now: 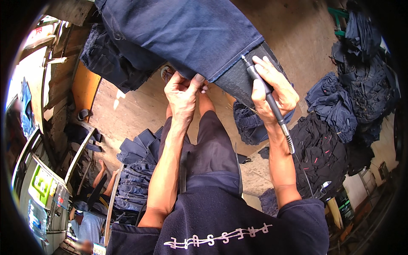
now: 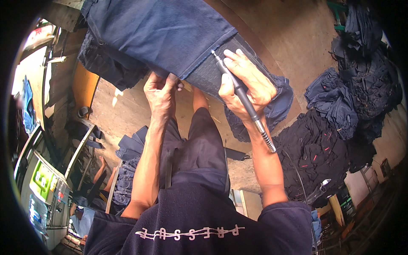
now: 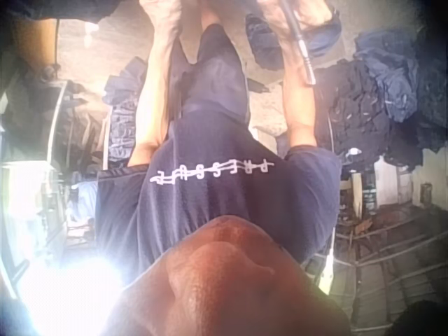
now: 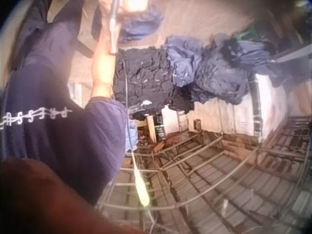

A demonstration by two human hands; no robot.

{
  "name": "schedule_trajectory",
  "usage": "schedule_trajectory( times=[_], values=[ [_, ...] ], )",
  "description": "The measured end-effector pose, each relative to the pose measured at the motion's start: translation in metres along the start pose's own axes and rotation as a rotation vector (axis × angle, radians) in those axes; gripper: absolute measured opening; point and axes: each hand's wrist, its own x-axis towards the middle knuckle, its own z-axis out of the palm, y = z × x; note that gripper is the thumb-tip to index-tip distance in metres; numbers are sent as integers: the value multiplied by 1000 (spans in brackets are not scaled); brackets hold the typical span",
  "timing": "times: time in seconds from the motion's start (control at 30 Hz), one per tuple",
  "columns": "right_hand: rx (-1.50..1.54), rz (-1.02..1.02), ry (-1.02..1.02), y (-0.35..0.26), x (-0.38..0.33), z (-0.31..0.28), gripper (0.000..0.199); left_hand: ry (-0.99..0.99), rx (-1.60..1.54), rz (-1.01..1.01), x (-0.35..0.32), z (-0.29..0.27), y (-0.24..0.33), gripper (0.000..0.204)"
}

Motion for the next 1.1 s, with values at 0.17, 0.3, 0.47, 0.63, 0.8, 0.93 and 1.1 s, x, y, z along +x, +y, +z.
schedule_trajectory(
  times=[0.17, 0.3, 0.47, 0.63, 0.8, 0.93, 1.1],
  values=[
    [41, -15, -27, -4, 1, 1, 30, 0, 13, -19, 0, 2, 3, 19],
    [51, -43, -59, -3, 0, 0, 31, 27, 35, -21, 1, 3, 5, 13],
    [160, 4, -47, -8, -2, -1, 29, -37, 177, -106, 5, -7, 11, 20],
    [143, 472, 469, -24, -4, -19, 43, -54, 215, -135, 10, -56, 65, 86],
    [8, 463, 459, -59, 4, -31, 32, 267, 641, 169, 70, -109, 167, 74],
    [52, 441, 309, -58, 47, 1, 45, 98, 743, 311, 153, -88, 205, 99],
    [100, 459, 217, -28, 49, -3, 41, -43, 472, -185, 190, -73, 240, 85]
  ],
)
